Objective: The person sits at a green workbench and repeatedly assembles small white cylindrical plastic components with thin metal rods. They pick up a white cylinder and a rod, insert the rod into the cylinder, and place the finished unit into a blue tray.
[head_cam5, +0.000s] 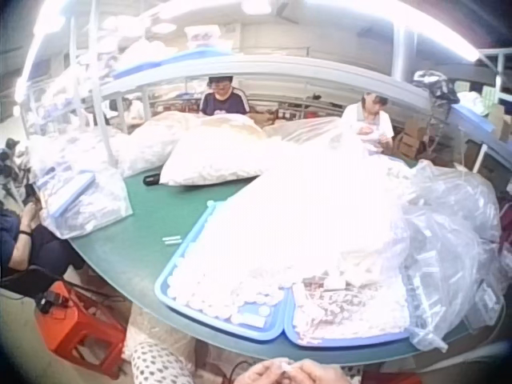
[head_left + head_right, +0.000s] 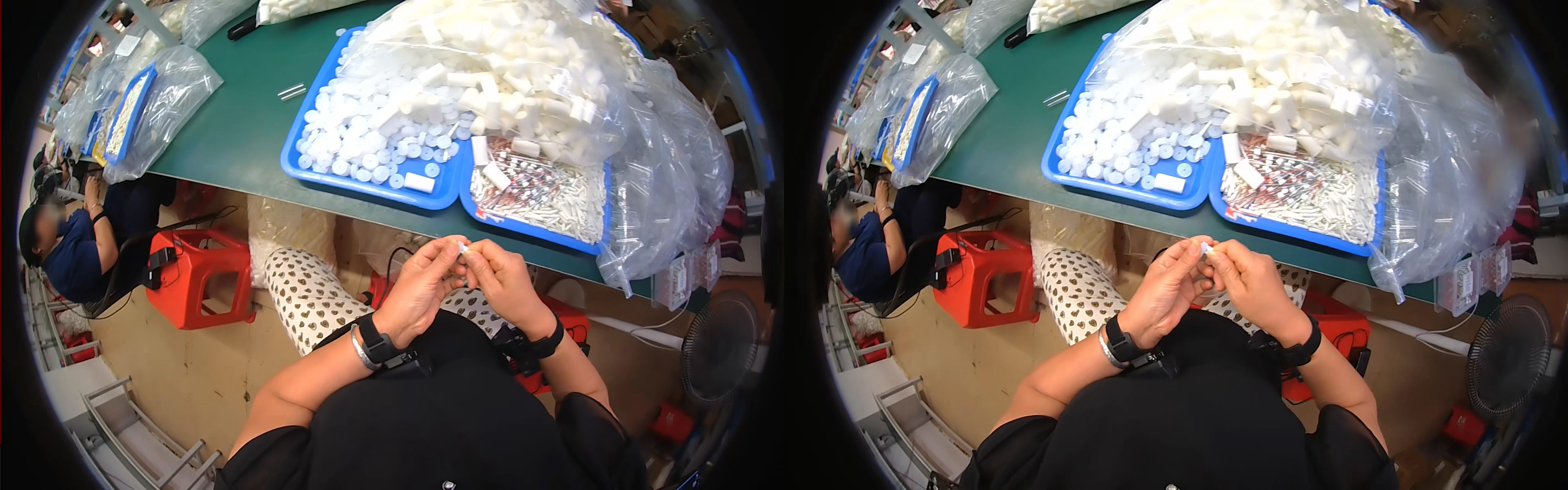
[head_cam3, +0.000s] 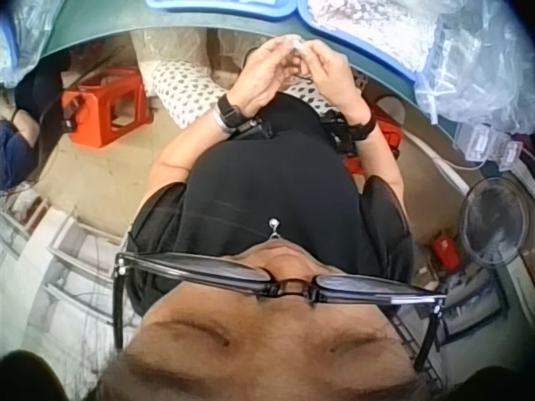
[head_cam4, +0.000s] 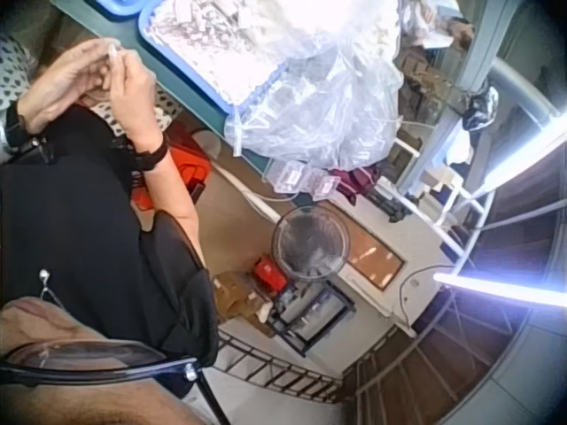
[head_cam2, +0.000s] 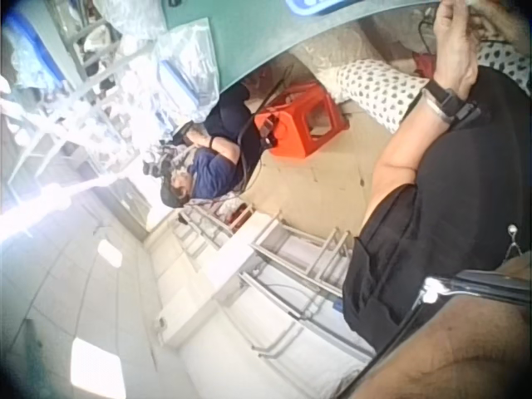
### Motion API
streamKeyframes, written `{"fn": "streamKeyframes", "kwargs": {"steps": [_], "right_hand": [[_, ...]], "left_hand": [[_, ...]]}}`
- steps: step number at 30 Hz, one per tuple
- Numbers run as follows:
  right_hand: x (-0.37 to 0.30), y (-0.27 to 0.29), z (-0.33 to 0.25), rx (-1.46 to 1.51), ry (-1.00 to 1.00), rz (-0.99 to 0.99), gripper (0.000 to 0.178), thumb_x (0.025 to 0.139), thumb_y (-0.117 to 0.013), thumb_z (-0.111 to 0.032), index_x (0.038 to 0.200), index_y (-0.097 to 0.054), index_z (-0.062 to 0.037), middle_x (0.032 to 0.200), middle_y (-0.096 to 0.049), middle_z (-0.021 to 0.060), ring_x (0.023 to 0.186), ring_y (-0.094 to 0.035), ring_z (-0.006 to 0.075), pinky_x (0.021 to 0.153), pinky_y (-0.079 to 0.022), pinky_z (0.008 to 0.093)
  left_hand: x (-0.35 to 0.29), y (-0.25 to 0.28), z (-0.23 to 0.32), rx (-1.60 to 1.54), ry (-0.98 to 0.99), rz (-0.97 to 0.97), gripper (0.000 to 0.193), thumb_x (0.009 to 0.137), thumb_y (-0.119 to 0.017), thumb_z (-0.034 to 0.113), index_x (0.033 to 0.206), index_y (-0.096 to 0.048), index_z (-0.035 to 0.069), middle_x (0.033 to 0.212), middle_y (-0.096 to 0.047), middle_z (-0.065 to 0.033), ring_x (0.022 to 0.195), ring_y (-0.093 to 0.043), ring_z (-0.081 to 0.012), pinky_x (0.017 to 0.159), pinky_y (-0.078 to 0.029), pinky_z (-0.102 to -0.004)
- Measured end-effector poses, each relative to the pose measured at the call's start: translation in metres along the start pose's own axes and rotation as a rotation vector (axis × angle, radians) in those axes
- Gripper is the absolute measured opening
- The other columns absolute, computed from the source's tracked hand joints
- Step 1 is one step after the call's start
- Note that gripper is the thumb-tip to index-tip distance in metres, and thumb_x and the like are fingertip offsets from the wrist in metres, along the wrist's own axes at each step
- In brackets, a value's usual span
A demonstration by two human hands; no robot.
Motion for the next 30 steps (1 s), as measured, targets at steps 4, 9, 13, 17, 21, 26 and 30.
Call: {"fn": "streamKeyframes", "kwargs": {"steps": [4, 9, 13, 17, 21, 26, 30], "right_hand": [[-0.005, 0.038, -0.035, -0.502, 0.306, 0.162, 0.009, 0.095, -0.061, -0.011, 0.096, -0.065, -0.0025, 0.076, -0.066, 0.0122, 0.065, -0.063, 0.0299, 0.06, -0.049, 0.0381], [-0.002, 0.097, -0.036, -0.963, 0.371, 0.346, 0.01, 0.084, -0.067, -0.005, 0.093, -0.067, -0.0041, 0.083, -0.063, 0.0103, 0.077, -0.062, 0.0291, 0.068, -0.049, 0.0393], [0.012, 0.097, -0.018, -1.088, 0.386, 0.219, 0.011, 0.079, -0.067, -0.004, 0.09, -0.067, -0.0046, 0.089, -0.063, 0.0078, 0.084, -0.06, 0.0271, 0.074, -0.049, 0.0387], [0.017, 0.095, -0.017, -1.107, 0.434, 0.149, 0.009, 0.079, -0.066, -0.004, 0.088, -0.065, -0.0027, 0.087, -0.062, 0.0098, 0.082, -0.061, 0.0286, 0.073, -0.049, 0.0395], [0.016, 0.1, -0.023, -0.989, 0.478, 0.182, 0.009, 0.08, -0.066, -0.002, 0.088, -0.063, -0.0014, 0.087, -0.062, 0.0115, 0.083, -0.062, 0.0306, 0.075, -0.05, 0.0411], [0.004, 0.077, -0.031, -0.55, 0.397, 0.156, 0.009, 0.084, -0.064, 0.001, 0.091, -0.06, 0.0005, 0.077, -0.062, 0.0131, 0.06, -0.061, 0.028, 0.057, -0.048, 0.0346], [-0.003, 0.04, -0.041, -0.489, 0.454, 0.068, 0.012, 0.08, -0.066, 0.003, 0.088, -0.059, -0.0011, 0.072, -0.058, 0.0083, 0.059, -0.061, 0.0204, 0.054, -0.047, 0.0323]], "left_hand": [[0.0, 0.005, 0.008, 0.034, -0.057, 0.092, 0.025, 0.1, -0.06, 0.028, 0.113, -0.059, 0.008, 0.106, -0.065, -0.0059, 0.095, -0.064, -0.0136, 0.08, -0.052, -0.0263], [-0.002, -0.001, 0.02, 0.018, -0.07, 0.055, 0.025, 0.1, -0.058, 0.031, 0.11, -0.057, 0.009, 0.109, -0.066, -0.0069, 0.104, -0.065, -0.0171, 0.085, -0.054, -0.0276], [-0.002, -0.006, 0.018, 0.028, -0.047, 0.036, 0.026, 0.101, -0.057, 0.032, 0.111, -0.056, 0.008, 0.11, -0.065, -0.0074, 0.104, -0.064, -0.0172, 0.085, -0.054, -0.0285], [-0.004, -0.005, 0.021, 0.008, -0.084, 0.035, 0.027, 0.101, -0.056, 0.032, 0.113, -0.055, 0.007, 0.113, -0.064, -0.0089, 0.105, -0.064, -0.0182, 0.087, -0.055, -0.0298], [-0.007, -0.004, 0.024, -0.011, -0.097, 0.055, 0.028, 0.102, -0.055, 0.03, 0.116, -0.054, 0.006, 0.117, -0.063, -0.0115, 0.109, -0.064, -0.022, 0.092, -0.056, -0.032], [-0.007, -0.003, 0.025, -0.033, -0.115, 0.046, 0.028, 0.102, -0.055, 0.028, 0.117, -0.054, 0.005, 0.123, -0.06, -0.0125, 0.112, -0.064, -0.0244, 0.092, -0.056, -0.0324], [-0.011, -0.009, 0.035, -0.055, -0.149, 0.051, 0.025, 0.101, -0.057, 0.026, 0.115, -0.055, 0.006, 0.122, -0.059, -0.0122, 0.113, -0.063, -0.0248, 0.094, -0.055, -0.0333]]}}
Point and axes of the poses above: each hand's wrist, its own x-axis towards the middle knuckle, its own y-axis out of the back of the hand, z = x × y, the point moved 7 cm from there along x, towards the middle knuckle
